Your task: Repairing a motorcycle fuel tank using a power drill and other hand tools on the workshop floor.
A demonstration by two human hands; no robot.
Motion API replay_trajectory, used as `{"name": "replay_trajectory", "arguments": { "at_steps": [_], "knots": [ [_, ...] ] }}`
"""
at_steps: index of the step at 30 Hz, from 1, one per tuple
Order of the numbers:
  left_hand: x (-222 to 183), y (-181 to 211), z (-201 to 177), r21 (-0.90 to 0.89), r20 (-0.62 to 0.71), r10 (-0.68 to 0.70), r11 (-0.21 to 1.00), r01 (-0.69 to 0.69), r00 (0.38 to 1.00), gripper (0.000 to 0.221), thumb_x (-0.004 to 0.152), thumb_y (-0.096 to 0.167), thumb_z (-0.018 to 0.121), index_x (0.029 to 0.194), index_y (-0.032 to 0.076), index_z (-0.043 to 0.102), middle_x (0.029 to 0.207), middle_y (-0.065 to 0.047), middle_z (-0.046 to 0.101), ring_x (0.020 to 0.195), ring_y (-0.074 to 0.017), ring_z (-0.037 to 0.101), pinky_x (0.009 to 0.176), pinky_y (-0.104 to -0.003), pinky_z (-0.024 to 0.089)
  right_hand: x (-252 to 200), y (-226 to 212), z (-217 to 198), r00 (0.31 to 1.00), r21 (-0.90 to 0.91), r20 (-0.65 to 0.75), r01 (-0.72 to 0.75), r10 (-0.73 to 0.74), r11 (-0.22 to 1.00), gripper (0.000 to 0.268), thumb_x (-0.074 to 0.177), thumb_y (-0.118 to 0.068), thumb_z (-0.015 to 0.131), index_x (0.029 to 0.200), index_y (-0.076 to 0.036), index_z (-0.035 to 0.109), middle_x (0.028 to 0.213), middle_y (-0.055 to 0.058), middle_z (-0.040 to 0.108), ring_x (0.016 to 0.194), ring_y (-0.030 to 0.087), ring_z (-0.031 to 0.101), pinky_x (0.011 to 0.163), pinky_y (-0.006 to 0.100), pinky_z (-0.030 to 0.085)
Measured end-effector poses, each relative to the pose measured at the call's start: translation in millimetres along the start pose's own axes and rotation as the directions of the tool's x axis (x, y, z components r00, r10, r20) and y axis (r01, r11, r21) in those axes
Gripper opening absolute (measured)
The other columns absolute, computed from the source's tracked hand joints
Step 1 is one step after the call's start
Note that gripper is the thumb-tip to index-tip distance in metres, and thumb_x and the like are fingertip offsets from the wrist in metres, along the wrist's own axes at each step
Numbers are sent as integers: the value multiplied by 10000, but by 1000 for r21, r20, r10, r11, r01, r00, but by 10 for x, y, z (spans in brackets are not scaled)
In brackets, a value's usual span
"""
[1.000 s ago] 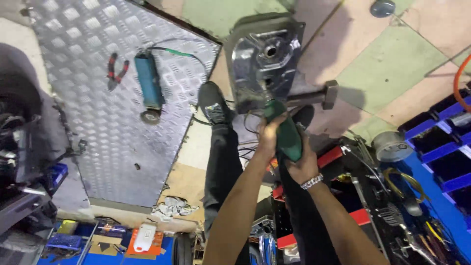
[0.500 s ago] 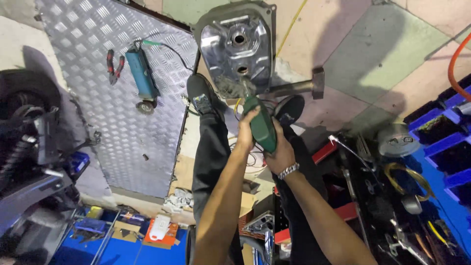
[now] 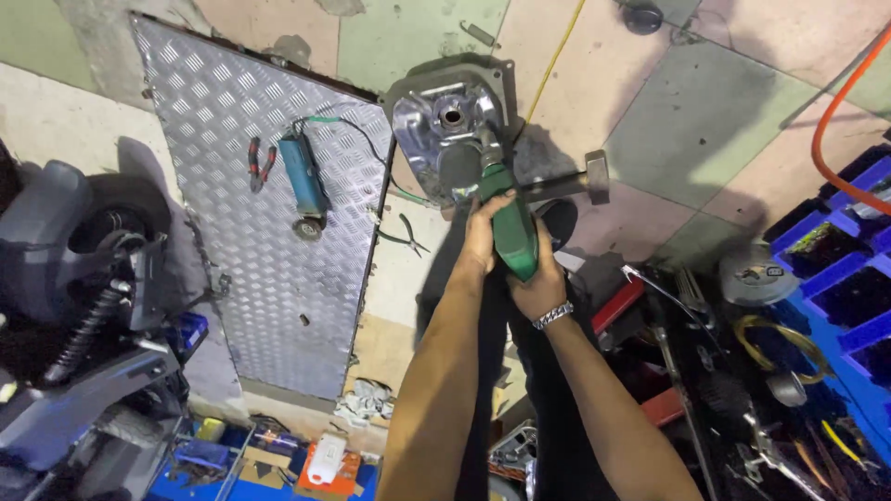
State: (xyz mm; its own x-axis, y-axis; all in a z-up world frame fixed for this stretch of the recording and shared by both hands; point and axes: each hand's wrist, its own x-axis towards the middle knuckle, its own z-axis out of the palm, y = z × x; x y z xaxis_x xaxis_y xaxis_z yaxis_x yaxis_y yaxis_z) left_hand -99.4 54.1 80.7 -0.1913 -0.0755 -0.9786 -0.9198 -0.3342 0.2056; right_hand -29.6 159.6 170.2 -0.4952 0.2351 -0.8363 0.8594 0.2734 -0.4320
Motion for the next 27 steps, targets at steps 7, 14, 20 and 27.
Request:
{"name": "replay_trajectory", "arguments": {
  "at_steps": [7,14,20,27],
  "knots": [
    [347,288,-6,-85,-35,-47,995,44,998,594,704,354,893,1230,155,702,1098,-156,714,993,-303,696,856,-447,592,386,-710,-95,986,-103,124,-97,110,990,990,728,-147,756,1578,-368,299,1373,208,622,1273,440,579,1112,544,441],
    [718,257,-75,-237,-68,-104,968,86,992,493,696,365,879,1127,151,770,1051,-138,737,940,-251,718,814,-365,606,682,-583,-14,960,-300,195,-138,203,944,965,734,-222,743,1560,-450,300,1331,145,662,1231,404,623,1111,515,456],
    [701,395,-99,-172,-108,-78,983,59,991,514,685,402,882,1116,140,782,1020,-168,735,934,-263,719,806,-362,606,698,-898,44,957,-362,205,-123,208,924,990,742,-154,721,1582,-389,251,1271,221,669,1205,455,626,1099,553,467],
    [772,295,-140,-89,-123,-74,994,63,990,502,700,444,863,1113,167,793,993,-162,742,914,-258,723,794,-354,613,747,-1004,88,971,-325,197,-66,136,943,960,726,-139,709,1560,-342,278,1263,246,656,1207,490,606,1099,589,457]
  ]
}}
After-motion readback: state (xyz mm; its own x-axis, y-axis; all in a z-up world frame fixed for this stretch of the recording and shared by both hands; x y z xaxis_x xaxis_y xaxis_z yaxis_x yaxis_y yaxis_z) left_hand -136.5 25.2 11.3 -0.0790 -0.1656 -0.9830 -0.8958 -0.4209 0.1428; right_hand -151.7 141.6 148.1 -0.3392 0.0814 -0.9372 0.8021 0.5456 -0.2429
